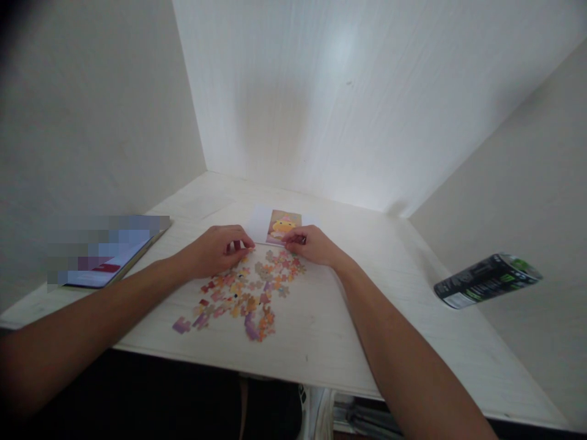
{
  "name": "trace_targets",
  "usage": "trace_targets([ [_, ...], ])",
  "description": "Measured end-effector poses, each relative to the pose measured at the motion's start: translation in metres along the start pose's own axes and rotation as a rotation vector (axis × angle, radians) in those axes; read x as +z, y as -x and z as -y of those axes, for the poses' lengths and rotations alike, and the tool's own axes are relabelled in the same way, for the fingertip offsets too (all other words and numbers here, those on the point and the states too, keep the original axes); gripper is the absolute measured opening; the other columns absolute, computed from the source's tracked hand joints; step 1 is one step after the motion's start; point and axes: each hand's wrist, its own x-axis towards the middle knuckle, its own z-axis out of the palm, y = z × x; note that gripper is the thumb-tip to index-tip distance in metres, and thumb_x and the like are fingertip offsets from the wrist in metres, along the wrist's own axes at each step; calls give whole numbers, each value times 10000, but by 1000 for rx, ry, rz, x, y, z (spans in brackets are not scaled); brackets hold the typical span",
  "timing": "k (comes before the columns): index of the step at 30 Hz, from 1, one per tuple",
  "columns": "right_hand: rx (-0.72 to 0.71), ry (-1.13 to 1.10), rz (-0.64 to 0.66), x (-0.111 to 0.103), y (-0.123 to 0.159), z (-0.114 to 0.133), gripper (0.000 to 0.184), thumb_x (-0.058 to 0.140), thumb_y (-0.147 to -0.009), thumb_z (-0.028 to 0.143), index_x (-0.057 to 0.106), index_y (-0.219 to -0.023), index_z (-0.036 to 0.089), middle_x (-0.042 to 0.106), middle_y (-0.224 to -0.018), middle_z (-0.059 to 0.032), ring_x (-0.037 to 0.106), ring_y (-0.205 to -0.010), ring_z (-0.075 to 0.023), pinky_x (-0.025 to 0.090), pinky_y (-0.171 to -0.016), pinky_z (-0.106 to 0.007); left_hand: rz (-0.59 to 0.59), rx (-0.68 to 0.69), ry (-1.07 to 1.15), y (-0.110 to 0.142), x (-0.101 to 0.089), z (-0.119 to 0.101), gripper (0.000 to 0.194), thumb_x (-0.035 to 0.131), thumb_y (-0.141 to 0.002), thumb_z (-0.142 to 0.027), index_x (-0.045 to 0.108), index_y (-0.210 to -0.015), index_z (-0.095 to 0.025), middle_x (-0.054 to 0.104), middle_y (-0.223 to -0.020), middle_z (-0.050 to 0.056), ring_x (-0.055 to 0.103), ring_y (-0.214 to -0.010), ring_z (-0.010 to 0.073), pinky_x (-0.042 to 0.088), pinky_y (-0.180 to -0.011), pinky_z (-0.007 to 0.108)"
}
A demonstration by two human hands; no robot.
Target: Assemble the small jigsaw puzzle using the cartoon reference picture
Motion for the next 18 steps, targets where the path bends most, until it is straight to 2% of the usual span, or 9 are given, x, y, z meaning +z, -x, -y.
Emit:
trace_targets([
  [8,9,-20,130,-4,2,0,313,745,-736,347,739,-974,145,692,-765,-37,569,-631,-125,459,-608,-269,9,13,1,-1,-1,-2,176,561,-826,-153,704,-928,-150,613,-854,21,543,-692,80,424,-671,224],
  [15,-41,48,43,7,2,7,204,652,-798,232,769,-957,179,745,-812,-47,595,-642,-128,470,-630,-270,12,8,-10,-1,1,0,176,560,-848,-214,702,-938,-164,619,-838,11,546,-684,77,423,-674,226],
  [18,-109,109,-52,17,1,16,256,582,-804,118,772,-960,191,756,-853,-42,608,-681,-126,463,-651,-259,13,12,-13,-1,1,0,182,558,-843,-212,704,-945,-171,621,-839,4,546,-683,74,422,-675,222],
])
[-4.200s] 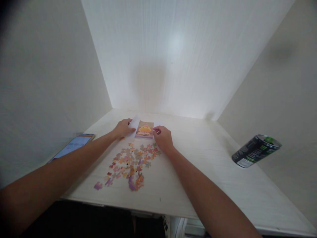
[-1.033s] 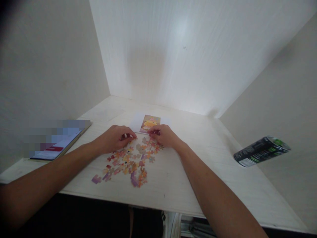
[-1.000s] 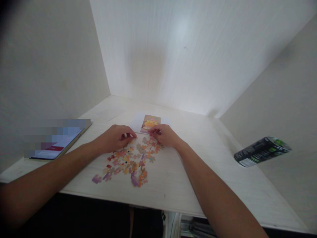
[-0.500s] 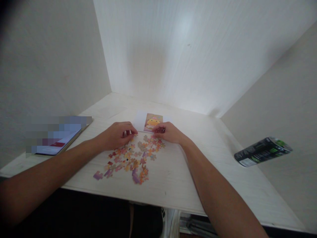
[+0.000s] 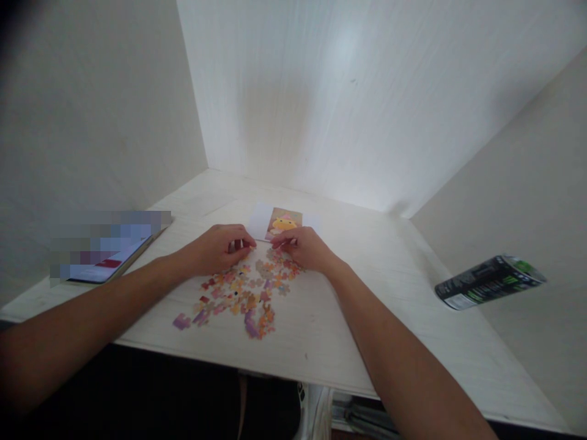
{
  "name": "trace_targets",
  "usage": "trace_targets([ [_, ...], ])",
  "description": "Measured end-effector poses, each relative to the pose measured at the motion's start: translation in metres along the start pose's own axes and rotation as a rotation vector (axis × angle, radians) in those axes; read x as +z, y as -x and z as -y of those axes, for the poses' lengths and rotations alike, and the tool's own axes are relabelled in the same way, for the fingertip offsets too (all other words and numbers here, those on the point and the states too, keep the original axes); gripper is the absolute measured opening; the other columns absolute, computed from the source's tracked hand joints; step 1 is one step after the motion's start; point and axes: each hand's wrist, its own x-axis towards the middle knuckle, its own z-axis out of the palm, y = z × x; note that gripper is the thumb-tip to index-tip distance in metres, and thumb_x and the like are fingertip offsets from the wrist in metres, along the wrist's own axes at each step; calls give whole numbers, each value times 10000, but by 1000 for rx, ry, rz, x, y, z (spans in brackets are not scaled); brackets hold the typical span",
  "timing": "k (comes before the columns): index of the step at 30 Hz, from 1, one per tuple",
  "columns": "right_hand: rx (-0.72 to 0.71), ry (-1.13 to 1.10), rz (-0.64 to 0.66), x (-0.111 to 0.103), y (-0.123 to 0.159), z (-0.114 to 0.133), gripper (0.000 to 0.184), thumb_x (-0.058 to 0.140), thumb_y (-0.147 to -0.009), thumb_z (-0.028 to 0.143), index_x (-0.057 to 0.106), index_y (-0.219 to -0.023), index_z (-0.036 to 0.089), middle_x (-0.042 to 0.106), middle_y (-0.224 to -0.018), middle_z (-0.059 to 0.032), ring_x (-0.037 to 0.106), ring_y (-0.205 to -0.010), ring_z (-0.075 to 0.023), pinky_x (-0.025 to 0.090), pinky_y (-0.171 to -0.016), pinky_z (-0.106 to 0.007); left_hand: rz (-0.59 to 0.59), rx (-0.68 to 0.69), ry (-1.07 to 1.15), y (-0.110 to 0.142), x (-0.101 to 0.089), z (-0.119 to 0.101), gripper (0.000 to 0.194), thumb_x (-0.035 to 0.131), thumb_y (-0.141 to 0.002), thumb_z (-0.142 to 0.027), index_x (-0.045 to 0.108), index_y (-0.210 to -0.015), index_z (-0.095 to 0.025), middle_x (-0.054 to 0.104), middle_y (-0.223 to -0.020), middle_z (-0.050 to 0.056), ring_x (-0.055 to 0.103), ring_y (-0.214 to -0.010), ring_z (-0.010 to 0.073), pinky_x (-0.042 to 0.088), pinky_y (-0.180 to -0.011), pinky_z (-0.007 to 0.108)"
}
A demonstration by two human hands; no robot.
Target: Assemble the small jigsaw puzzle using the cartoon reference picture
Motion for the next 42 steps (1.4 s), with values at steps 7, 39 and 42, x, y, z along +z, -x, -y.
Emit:
trace_targets([
  [7,-22,89,-112,-7,0,-4,206,650,-784,178,757,-959,156,736,-834,-52,598,-682,-127,448,-644,-256,18,-2,-17,1,-1,1,189,552,-855,-232,704,-949,-170,625,-853,11,551,-704,87,425,-689,235],
  [39,-99,142,-51,19,1,19,174,683,-828,281,737,-957,177,724,-803,-35,606,-650,-114,459,-637,-243,26,-6,-7,0,-3,-9,224,547,-832,-208,731,-956,-178,674,-797,-1,567,-667,95,402,-653,226],
  [42,-107,90,-22,18,3,22,189,697,-821,298,731,-956,170,729,-833,-37,606,-650,-108,464,-630,-237,37,-9,-2,0,-4,-8,223,553,-825,-200,733,-952,-172,681,-813,4,565,-666,94,400,-650,225],
])
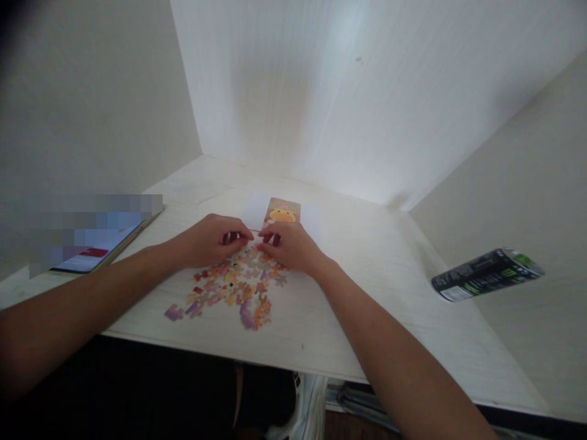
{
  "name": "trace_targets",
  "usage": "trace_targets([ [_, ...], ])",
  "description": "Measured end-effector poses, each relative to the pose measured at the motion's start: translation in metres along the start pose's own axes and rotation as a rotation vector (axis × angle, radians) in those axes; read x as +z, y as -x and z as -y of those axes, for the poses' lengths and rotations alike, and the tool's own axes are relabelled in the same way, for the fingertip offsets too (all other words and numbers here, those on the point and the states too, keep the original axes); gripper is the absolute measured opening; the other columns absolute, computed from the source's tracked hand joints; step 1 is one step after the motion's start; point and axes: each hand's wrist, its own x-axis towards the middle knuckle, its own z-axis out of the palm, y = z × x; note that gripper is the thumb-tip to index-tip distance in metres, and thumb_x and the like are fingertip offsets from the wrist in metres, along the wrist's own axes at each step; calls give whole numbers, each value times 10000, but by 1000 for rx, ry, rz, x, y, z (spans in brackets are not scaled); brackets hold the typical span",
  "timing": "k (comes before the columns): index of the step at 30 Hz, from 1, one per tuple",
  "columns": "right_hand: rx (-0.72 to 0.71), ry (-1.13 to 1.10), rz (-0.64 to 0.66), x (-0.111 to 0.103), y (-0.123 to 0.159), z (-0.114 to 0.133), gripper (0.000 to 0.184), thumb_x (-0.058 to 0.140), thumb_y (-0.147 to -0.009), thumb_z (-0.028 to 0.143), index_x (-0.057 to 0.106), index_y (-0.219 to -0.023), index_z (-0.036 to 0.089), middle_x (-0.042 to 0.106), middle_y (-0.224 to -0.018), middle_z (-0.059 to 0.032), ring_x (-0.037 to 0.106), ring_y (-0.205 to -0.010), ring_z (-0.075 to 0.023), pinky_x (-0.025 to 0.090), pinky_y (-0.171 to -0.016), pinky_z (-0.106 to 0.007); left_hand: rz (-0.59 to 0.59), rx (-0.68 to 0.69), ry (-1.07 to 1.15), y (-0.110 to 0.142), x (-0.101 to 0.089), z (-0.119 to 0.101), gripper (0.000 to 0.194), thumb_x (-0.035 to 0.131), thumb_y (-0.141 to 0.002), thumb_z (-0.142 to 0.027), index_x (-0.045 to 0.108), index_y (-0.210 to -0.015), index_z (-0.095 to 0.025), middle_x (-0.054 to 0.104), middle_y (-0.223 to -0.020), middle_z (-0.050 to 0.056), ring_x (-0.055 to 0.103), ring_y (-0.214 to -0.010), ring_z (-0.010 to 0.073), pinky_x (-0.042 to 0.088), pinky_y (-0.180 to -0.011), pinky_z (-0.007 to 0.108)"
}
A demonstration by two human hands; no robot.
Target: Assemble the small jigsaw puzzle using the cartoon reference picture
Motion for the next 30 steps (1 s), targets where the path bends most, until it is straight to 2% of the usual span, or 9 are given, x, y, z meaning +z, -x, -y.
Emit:
trace_targets([
  [6,40,-124,31,-1,1,-2,263,720,-801,322,729,-1006,156,721,-835,-41,579,-637,-101,462,-603,-235,8,32,-16,0,0,2,230,547,-818,-187,731,-955,-162,680,-819,7,562,-678,97,400,-664,226],
  [10,111,-146,73,-7,1,-10,321,738,-766,324,733,-1037,152,690,-750,-27,558,-604,-98,446,-581,-237,13,34,-6,1,-1,3,218,554,-815,-197,727,-943,-165,667,-776,0,545,-639,85,385,-641,223],
  [13,146,-149,141,-14,2,-13,307,740,-744,307,744,-1003,142,663,-694,-17,544,-579,-96,434,-556,-234,76,16,28,2,-3,2,222,572,-843,-284,722,-967,-177,635,-704,-16,521,-588,74,362,-601,221],
  [16,166,-161,201,-20,3,-13,285,711,-757,286,747,-1002,145,661,-682,-16,540,-573,-97,432,-543,-231,172,0,61,3,-6,0,307,600,-856,-405,706,-1023,-170,615,-682,-15,508,-575,76,353,-583,223],
  [21,199,-184,211,-23,4,-14,263,698,-758,286,746,-976,147,663,-672,-17,548,-577,-105,431,-534,-232,246,-1,99,4,-9,0,431,683,-792,-475,683,-1102,-176,606,-686,-27,510,-577,76,362,-586,219],
  [24,193,-184,206,-22,3,-16,252,684,-766,290,740,-968,150,665,-678,-14,549,-576,-105,421,-525,-230,255,-5,93,4,-8,2,466,714,-759,-470,680,-1120,-178,609,-695,-28,513,-583,78,360,-587,221],
  [30,209,-215,238,-26,4,-14,314,701,-764,304,720,-1028,134,681,-720,-24,555,-585,-102,432,-533,-231,247,-6,96,4,-8,5,388,687,-791,-396,681,-1115,-182,612,-699,-29,514,-589,79,363,-593,220],
])
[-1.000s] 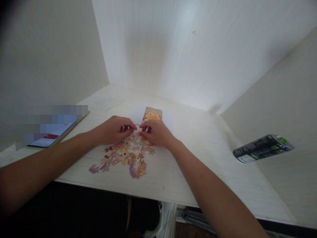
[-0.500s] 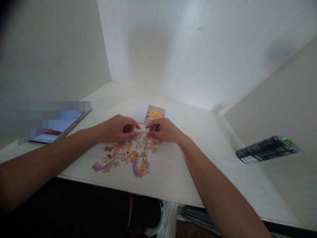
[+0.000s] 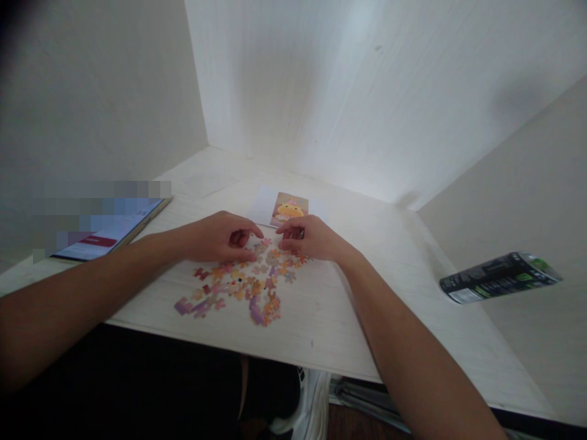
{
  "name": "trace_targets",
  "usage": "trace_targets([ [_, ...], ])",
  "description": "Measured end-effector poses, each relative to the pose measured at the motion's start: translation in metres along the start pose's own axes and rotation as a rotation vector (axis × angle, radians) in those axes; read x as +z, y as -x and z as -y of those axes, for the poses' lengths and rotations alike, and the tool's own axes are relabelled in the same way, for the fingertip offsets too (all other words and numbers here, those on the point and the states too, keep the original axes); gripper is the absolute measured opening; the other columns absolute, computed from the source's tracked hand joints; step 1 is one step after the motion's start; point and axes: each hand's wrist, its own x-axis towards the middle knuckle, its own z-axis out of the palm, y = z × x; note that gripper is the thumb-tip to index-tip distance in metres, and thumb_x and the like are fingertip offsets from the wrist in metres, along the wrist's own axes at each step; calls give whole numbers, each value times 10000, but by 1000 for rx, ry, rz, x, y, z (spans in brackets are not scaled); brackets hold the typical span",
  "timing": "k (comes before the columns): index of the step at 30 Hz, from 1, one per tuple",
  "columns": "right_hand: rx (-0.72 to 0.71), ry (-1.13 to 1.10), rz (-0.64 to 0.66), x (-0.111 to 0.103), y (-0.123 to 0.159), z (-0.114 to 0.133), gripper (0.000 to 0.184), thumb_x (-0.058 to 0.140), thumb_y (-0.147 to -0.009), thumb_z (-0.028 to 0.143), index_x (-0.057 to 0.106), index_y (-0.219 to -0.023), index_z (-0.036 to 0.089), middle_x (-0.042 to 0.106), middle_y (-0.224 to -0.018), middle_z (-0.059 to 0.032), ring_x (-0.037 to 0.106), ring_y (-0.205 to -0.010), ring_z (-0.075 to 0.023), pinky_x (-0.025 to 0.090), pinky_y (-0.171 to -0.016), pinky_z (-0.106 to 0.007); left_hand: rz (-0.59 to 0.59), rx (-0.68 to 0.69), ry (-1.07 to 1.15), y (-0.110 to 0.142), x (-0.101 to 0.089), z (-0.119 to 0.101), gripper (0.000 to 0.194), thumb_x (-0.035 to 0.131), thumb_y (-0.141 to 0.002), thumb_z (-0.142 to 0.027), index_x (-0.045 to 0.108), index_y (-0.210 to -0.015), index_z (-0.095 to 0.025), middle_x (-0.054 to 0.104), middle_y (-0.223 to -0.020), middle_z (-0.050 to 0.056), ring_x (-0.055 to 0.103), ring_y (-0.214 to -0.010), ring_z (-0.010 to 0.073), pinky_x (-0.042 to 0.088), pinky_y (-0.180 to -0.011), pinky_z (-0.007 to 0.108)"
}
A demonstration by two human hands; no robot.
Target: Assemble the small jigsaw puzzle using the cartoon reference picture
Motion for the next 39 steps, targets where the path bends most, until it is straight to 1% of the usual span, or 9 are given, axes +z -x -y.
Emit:
trace_targets([
  [4,-7,13,40,-2,2,2,340,741,-723,293,723,-1026,139,711,-791,-36,572,-611,-100,452,-550,-228,-4,-5,-13,0,-1,0,349,647,-823,-376,683,-1106,-174,615,-700,-26,515,-583,76,363,-592,221],
  [9,-37,27,-26,-1,0,1,278,709,-723,258,727,-974,140,702,-743,-29,582,-606,-102,459,-551,-224,-6,-4,-26,0,-2,-3,346,630,-829,-356,681,-1108,-158,615,-706,-12,508,-579,75,360,-597,219],
  [13,-32,62,-60,-2,-1,-2,238,686,-725,217,727,-944,132,668,-675,-11,561,-574,-97,434,-521,-214,-3,17,-21,-1,-2,-4,318,598,-856,-378,701,-1094,-194,601,-694,-15,491,-568,74,353,-577,214],
  [21,-47,62,-11,-4,3,7,283,745,-718,296,728,-950,135,707,-763,-33,587,-625,-101,458,-563,-220,0,117,-57,-3,0,0,248,585,-879,-345,750,-1022,-228,620,-770,9,515,-631,69,364,-611,200],
  [26,-79,69,-58,-1,2,7,213,704,-714,195,721,-915,126,692,-719,-22,574,-596,-89,457,-550,-213,17,110,-72,-3,-2,-2,246,578,-889,-351,755,-1030,-255,615,-764,3,516,-624,61,360,-601,192],
  [29,-68,-6,-87,-2,-1,4,199,698,-702,170,702,-896,128,677,-693,-9,570,-585,-87,455,-541,-212,26,95,-71,-3,-2,-2,254,579,-887,-363,749,-1044,-258,617,-773,-3,515,-625,60,363,-601,194],
  [33,-41,-268,-47,-8,-3,-3,221,741,-691,219,665,-886,150,696,-747,-13,613,-626,-101,500,-576,-233,23,64,-76,-3,-1,-2,285,581,-885,-414,740,-1029,-227,611,-753,-4,505,-617,68,365,-597,205],
  [35,-30,-353,-64,-10,-4,-8,243,767,-670,230,662,-877,160,701,-761,-18,635,-661,-115,526,-619,-254,30,57,-78,-3,-1,-3,309,568,-890,-439,734,-1015,-210,608,-745,-2,498,-612,70,363,-594,210],
  [39,10,-326,-156,-9,-7,-17,222,767,-661,217,671,-855,166,701,-769,-27,647,-698,-130,533,-656,-271,43,52,-75,-3,-1,-2,312,564,-891,-434,726,-1036,-210,611,-749,-1,503,-617,73,367,-602,215],
])
